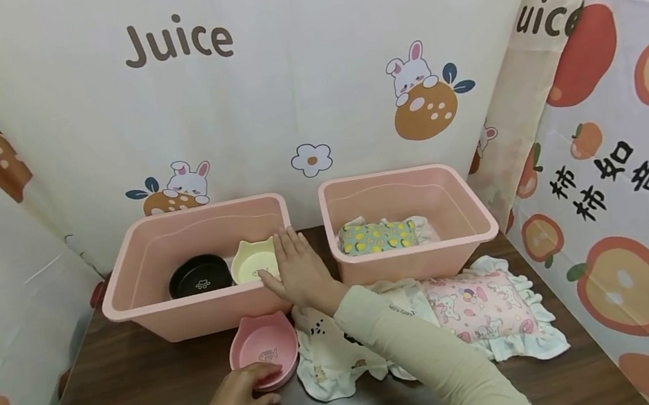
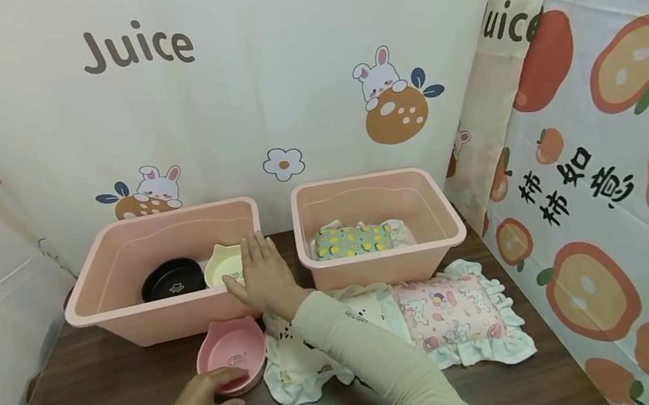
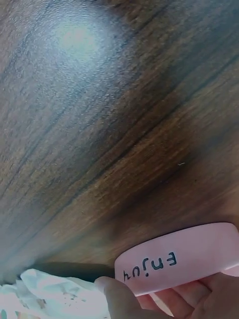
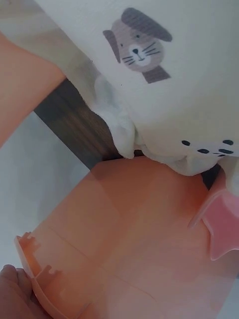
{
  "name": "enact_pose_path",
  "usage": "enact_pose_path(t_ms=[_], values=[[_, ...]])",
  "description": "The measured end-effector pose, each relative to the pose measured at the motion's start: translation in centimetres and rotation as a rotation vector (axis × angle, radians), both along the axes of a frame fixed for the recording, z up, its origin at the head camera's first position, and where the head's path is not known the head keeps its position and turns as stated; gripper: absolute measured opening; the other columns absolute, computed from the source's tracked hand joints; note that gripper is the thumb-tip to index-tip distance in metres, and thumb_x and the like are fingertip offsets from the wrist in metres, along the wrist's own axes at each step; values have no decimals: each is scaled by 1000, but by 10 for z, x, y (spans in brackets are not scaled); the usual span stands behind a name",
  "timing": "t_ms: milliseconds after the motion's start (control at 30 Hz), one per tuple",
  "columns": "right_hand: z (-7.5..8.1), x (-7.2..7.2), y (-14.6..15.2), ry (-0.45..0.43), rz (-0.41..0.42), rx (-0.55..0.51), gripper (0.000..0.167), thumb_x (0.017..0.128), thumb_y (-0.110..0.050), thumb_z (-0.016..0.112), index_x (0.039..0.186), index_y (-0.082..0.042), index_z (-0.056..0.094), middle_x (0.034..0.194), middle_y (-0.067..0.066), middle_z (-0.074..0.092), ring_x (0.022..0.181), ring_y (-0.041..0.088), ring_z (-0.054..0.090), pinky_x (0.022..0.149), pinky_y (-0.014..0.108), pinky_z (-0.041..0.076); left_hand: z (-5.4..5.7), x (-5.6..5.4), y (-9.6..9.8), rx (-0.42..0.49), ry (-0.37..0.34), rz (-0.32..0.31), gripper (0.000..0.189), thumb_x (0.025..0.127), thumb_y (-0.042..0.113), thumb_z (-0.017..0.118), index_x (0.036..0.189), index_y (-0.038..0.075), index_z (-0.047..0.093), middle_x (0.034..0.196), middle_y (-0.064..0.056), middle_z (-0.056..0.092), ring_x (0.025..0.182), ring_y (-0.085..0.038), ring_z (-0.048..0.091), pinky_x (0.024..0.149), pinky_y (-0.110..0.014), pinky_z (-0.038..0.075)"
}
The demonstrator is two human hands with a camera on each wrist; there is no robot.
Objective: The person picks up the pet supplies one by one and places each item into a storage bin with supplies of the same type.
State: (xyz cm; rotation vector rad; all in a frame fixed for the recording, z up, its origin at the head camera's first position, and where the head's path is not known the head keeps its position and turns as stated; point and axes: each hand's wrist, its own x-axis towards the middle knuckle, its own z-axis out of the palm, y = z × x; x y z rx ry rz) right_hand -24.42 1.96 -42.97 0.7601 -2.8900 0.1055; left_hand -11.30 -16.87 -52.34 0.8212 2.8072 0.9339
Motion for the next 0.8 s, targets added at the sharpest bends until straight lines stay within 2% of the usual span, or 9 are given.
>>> enact_pose_path(t_ms=[133,333,600,800], values=[[0,0,0,-1,1,-7,78,99,-56,22,150,4,19,158,19,13,147,32,9,119,40,11,-3,0,2,22,29,-2,37,74,16,82,108,9,72,105,1,71,98,-15,66,84,-36,54],[-1,0,0,-1,-4,-8,79,99,-57,22,150,4,19,158,19,13,147,32,8,119,40,11,-3,-1,5,7,8,18,28,74,13,82,100,15,74,99,6,70,93,-9,64,79,-34,54],[0,0,0,-12,-7,-9,79,99,-57,22,151,3,18,158,18,13,147,31,7,119,39,10,-2,-1,8,-24,-1,64,27,73,6,81,97,17,77,85,13,66,73,4,53,62,-24,49],[1,1,0,-15,-9,-2,79,99,-57,22,150,4,18,159,18,12,147,31,7,119,39,12,-2,-1,7,2,31,41,24,72,6,81,93,17,77,81,14,64,70,5,50,59,-22,48]])
